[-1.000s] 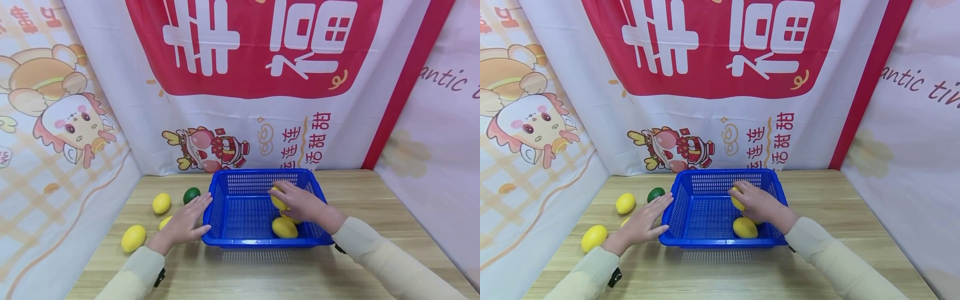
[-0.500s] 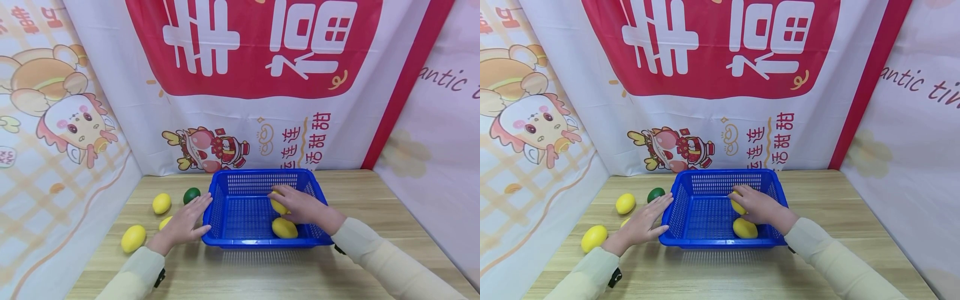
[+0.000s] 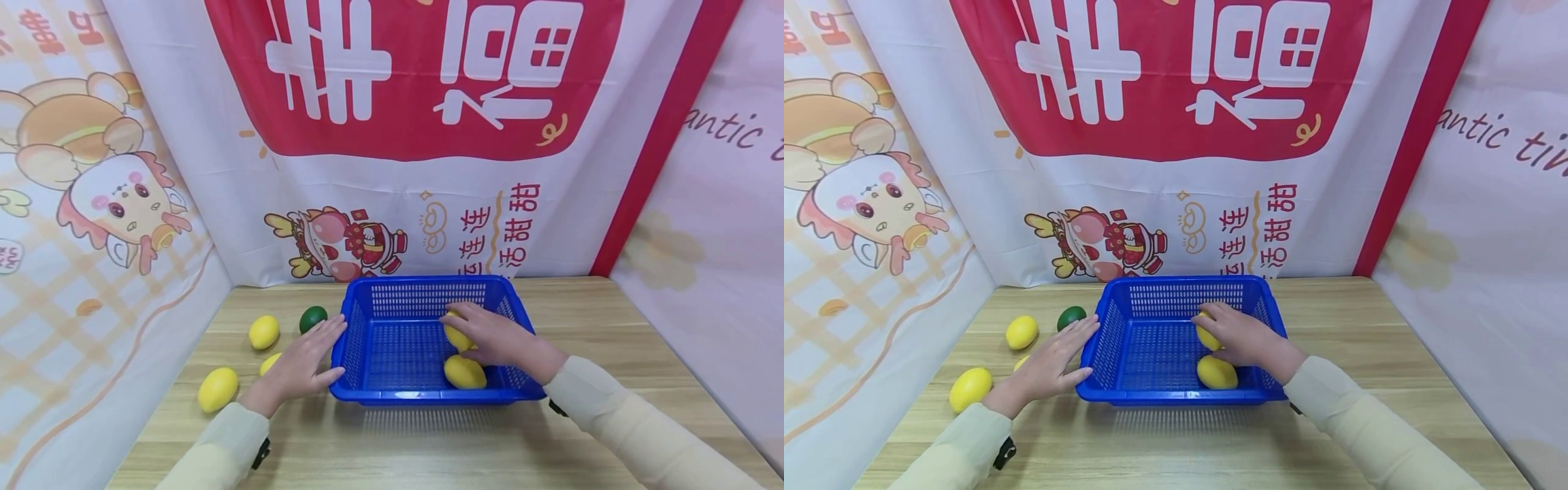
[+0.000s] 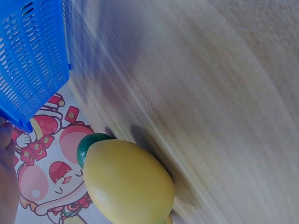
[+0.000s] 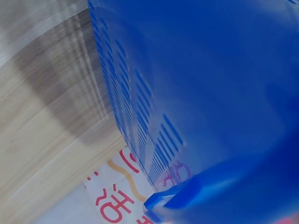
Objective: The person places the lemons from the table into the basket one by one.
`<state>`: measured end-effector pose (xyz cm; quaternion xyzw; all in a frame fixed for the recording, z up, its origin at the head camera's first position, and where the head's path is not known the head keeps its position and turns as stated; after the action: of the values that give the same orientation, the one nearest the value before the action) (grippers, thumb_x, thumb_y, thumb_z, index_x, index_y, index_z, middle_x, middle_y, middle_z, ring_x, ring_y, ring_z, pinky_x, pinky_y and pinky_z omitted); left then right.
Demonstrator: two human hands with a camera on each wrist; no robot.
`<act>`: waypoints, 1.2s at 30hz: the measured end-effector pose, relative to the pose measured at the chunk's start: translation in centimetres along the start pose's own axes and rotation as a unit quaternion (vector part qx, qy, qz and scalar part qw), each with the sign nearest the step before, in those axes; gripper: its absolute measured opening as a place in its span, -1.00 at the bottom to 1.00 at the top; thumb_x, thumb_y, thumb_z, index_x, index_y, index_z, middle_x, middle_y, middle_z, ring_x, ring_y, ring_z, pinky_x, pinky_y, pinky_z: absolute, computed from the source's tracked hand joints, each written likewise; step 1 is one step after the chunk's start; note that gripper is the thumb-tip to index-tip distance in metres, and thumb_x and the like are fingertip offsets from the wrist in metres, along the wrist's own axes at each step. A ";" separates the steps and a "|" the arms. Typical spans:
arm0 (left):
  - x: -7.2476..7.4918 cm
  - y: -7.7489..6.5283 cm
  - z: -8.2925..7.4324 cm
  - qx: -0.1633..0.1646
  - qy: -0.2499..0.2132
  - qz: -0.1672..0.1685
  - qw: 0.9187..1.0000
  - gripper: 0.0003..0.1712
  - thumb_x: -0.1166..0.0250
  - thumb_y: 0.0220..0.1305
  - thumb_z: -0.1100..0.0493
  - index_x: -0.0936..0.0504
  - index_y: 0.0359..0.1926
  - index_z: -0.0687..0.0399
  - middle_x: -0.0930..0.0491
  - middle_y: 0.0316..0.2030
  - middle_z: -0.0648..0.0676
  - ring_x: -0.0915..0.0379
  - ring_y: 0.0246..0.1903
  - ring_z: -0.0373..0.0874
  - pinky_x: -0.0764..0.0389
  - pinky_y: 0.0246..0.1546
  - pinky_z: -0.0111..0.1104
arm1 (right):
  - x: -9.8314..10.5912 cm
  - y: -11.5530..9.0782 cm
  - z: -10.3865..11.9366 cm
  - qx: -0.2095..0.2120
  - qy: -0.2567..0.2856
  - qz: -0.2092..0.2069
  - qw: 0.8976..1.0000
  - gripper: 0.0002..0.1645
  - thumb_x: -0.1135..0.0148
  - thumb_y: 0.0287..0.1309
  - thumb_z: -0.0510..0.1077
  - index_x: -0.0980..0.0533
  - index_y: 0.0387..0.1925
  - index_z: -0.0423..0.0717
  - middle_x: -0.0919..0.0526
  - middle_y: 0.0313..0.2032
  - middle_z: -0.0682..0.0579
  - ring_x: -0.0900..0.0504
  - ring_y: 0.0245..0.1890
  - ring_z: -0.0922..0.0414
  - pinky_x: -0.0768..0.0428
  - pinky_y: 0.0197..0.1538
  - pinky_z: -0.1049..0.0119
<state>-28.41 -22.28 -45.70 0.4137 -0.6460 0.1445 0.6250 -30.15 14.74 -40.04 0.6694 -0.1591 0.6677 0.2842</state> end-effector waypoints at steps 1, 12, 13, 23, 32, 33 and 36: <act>0.0 0.0 0.0 0.001 0.000 0.000 1.000 -0.11 -0.16 0.31 -0.18 -0.12 0.47 0.22 -0.06 0.47 0.14 0.05 0.44 0.01 -0.08 0.38 -0.05 | 0.0 0.0 0.0 -0.002 0.002 0.000 1.000 -0.19 -0.53 -0.04 -0.14 -0.38 0.27 -0.06 -0.35 0.30 -0.18 -0.33 0.29 -0.11 -0.43 0.24 0.03; -0.1 0.1 0.1 -0.002 0.002 -0.001 1.000 -0.11 -0.13 0.32 -0.21 -0.12 0.47 0.21 -0.08 0.46 0.15 0.03 0.43 0.04 -0.11 0.37 -0.02 | 0.7 -0.7 -0.7 -0.018 0.008 -0.014 1.000 -0.18 -0.48 0.04 -0.10 -0.34 0.32 -0.08 -0.34 0.31 -0.18 -0.32 0.31 -0.11 -0.39 0.27 0.00; 0.0 0.1 0.2 -0.002 0.002 -0.001 1.000 -0.10 -0.13 0.32 -0.21 -0.12 0.47 0.21 -0.08 0.46 0.15 0.03 0.43 0.04 -0.10 0.37 -0.02 | 0.8 -0.8 -0.7 -0.021 0.009 -0.014 1.000 -0.18 -0.47 0.05 -0.10 -0.34 0.33 -0.07 -0.33 0.32 -0.17 -0.32 0.31 -0.11 -0.38 0.27 -0.01; 0.0 0.1 0.0 -0.001 0.002 0.000 1.000 -0.11 -0.15 0.31 -0.20 -0.13 0.47 0.22 -0.09 0.46 0.16 0.01 0.43 0.04 -0.09 0.37 -0.03 | 0.8 -1.7 -1.3 -0.026 0.014 -0.026 0.999 -0.22 -0.47 0.05 -0.12 -0.37 0.30 -0.15 -0.37 0.28 -0.21 -0.35 0.28 -0.13 -0.39 0.26 -0.03; 0.1 0.1 0.1 -0.004 0.005 0.002 1.000 -0.10 -0.16 0.31 -0.19 -0.13 0.47 0.22 -0.08 0.46 0.17 0.01 0.43 0.05 -0.09 0.38 -0.03 | 1.1 -2.6 -1.7 -0.038 0.013 -0.043 0.998 -0.23 -0.47 0.04 -0.10 -0.38 0.28 -0.13 -0.42 0.24 -0.17 -0.39 0.25 -0.10 -0.43 0.23 -0.05; 0.1 0.1 0.1 -0.005 0.005 0.002 1.000 -0.10 -0.16 0.31 -0.20 -0.13 0.47 0.23 -0.08 0.46 0.18 0.01 0.43 0.06 -0.09 0.38 -0.03 | 1.1 -2.7 -1.8 -0.037 0.013 -0.045 0.998 -0.23 -0.47 0.04 -0.09 -0.39 0.28 -0.13 -0.43 0.23 -0.17 -0.40 0.24 -0.10 -0.44 0.22 -0.05; 0.2 0.1 0.1 -0.007 0.006 0.001 1.000 -0.10 -0.15 0.31 -0.21 -0.13 0.47 0.23 -0.09 0.45 0.18 0.00 0.42 0.07 -0.10 0.37 -0.02 | 1.2 -3.1 -1.9 -0.040 0.013 -0.052 0.998 -0.24 -0.47 0.04 -0.08 -0.40 0.27 -0.10 -0.46 0.21 -0.13 -0.43 0.22 -0.07 -0.46 0.20 -0.03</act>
<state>-28.53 -22.28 -45.50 0.4079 -0.6434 0.1435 0.6317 -29.73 18.54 -39.49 0.6562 -0.1472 0.6538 0.3467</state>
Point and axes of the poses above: each hand's wrist, its own y-axis towards the middle knuckle, its own x-axis out of the back of the hand, z = x × y, the point moved 2 cm from there along y, towards the middle knuckle
